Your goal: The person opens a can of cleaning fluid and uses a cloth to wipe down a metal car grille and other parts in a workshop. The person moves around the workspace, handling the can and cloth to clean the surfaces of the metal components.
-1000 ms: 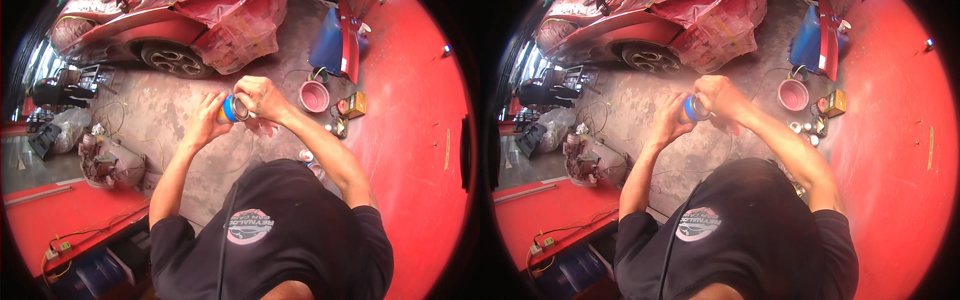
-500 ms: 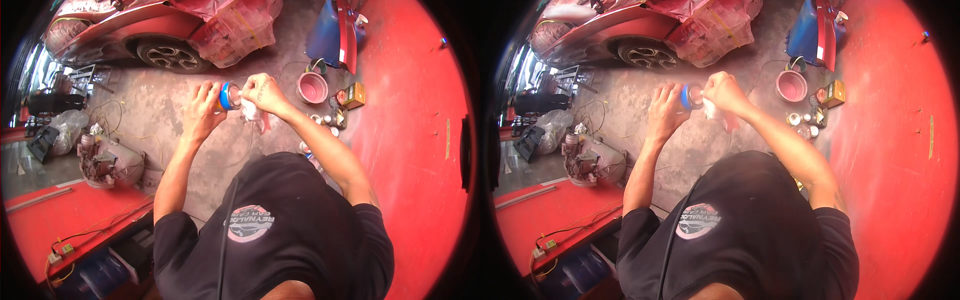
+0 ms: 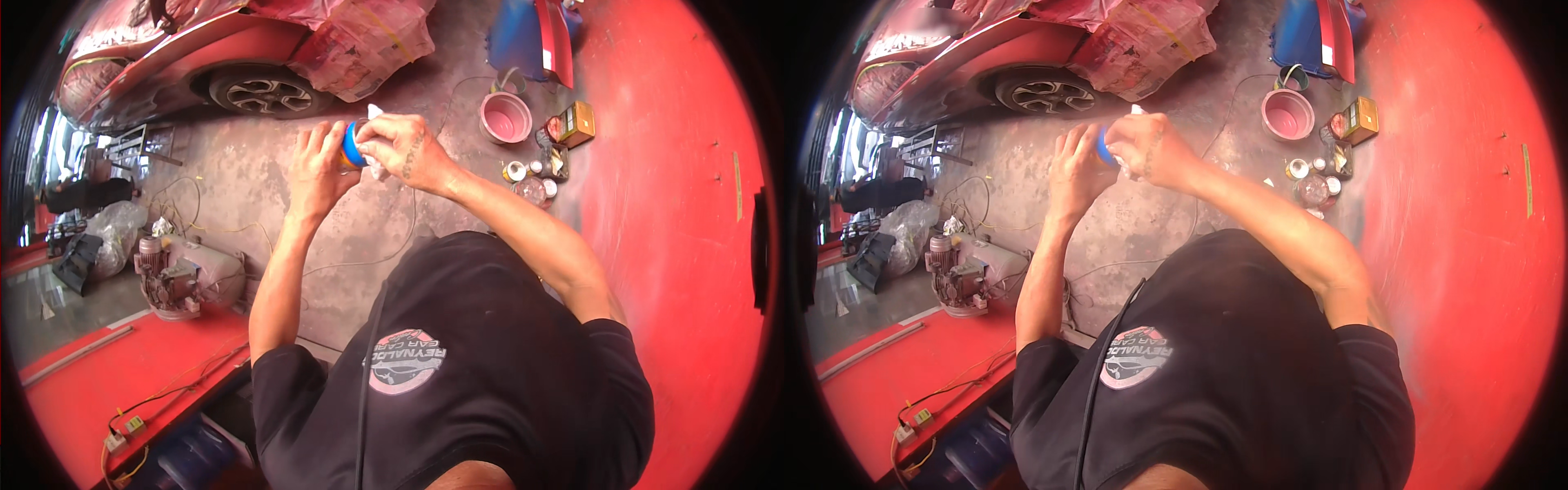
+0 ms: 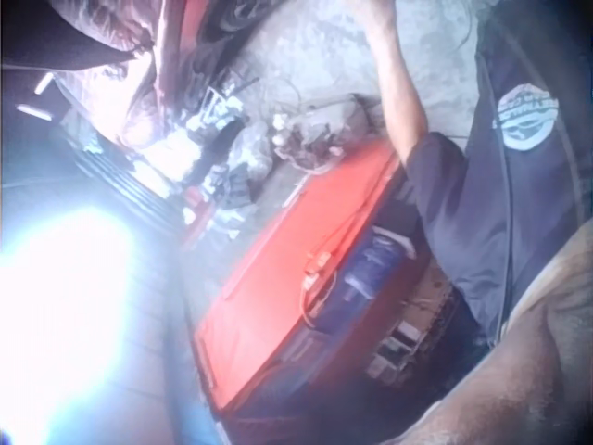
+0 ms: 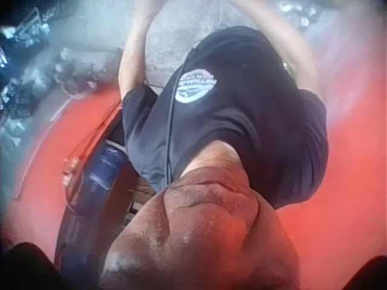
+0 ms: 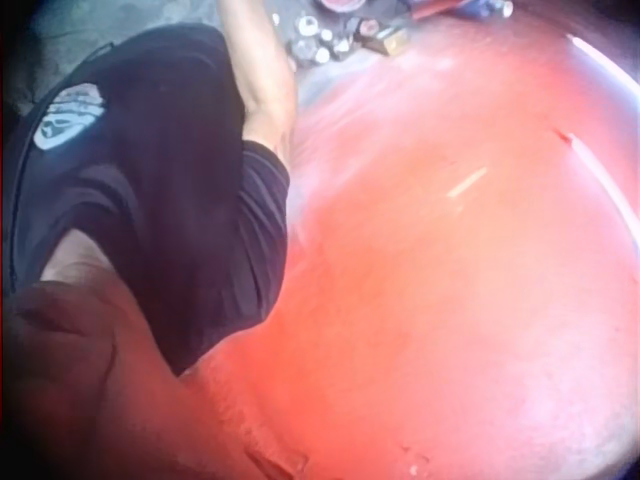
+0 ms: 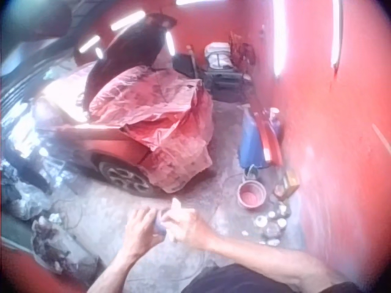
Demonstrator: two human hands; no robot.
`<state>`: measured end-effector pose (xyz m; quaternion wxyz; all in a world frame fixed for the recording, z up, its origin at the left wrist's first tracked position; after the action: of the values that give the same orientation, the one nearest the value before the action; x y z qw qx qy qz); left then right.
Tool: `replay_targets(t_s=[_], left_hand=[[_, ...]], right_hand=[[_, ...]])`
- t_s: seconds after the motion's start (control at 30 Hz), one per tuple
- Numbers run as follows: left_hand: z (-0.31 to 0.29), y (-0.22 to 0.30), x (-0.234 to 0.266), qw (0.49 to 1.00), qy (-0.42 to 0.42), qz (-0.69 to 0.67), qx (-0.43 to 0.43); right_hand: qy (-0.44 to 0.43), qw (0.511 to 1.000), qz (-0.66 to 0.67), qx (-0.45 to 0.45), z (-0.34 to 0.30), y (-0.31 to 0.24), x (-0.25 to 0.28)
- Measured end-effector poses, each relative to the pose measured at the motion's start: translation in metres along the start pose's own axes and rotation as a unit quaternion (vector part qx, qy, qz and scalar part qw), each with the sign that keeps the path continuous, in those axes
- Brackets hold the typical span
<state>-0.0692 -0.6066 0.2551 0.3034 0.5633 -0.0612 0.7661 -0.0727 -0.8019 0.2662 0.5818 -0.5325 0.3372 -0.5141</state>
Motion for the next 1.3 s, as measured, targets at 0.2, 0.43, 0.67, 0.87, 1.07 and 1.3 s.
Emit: replay_targets(t_s=[0.2,0.43,0.67,0.87,1.07,1.3], left_hand=[[-0.005,-0.003,-0.029,0.983,-0.027,-0.163,0.081],[-0.037,-0.022,-0.076,0.859,-0.111,-0.424,0.266],[-0.060,-0.010,-0.107,0.792,-0.047,-0.505,0.339],[0.007,0.040,-0.104,0.801,-0.024,-0.496,0.335],[0.055,0.033,-0.068,0.831,0.062,-0.461,0.305],[0.099,0.066,-0.006,0.738,0.094,-0.642,0.186]], right_hand=[[0.014,0.975,-0.146,0.168,-0.031,0.055,0.015],[0.208,0.960,-0.052,-0.177,-0.153,0.164,0.107],[0.394,0.868,-0.042,-0.299,-0.314,0.217,0.215],[0.516,0.796,-0.065,-0.310,-0.401,0.258,0.318],[0.504,0.781,-0.121,-0.349,-0.437,0.285,0.375],[0.434,0.780,-0.168,-0.419,-0.443,0.289,0.375]])
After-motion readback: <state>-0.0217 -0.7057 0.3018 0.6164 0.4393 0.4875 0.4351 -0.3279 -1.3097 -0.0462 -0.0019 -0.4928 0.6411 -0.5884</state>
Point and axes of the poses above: each hand's wrist, its own z-axis towards the middle knuckle, its own x-axis out of the back of the hand, y = z × x, the point moved 2 cm from there along z, towards the middle knuckle
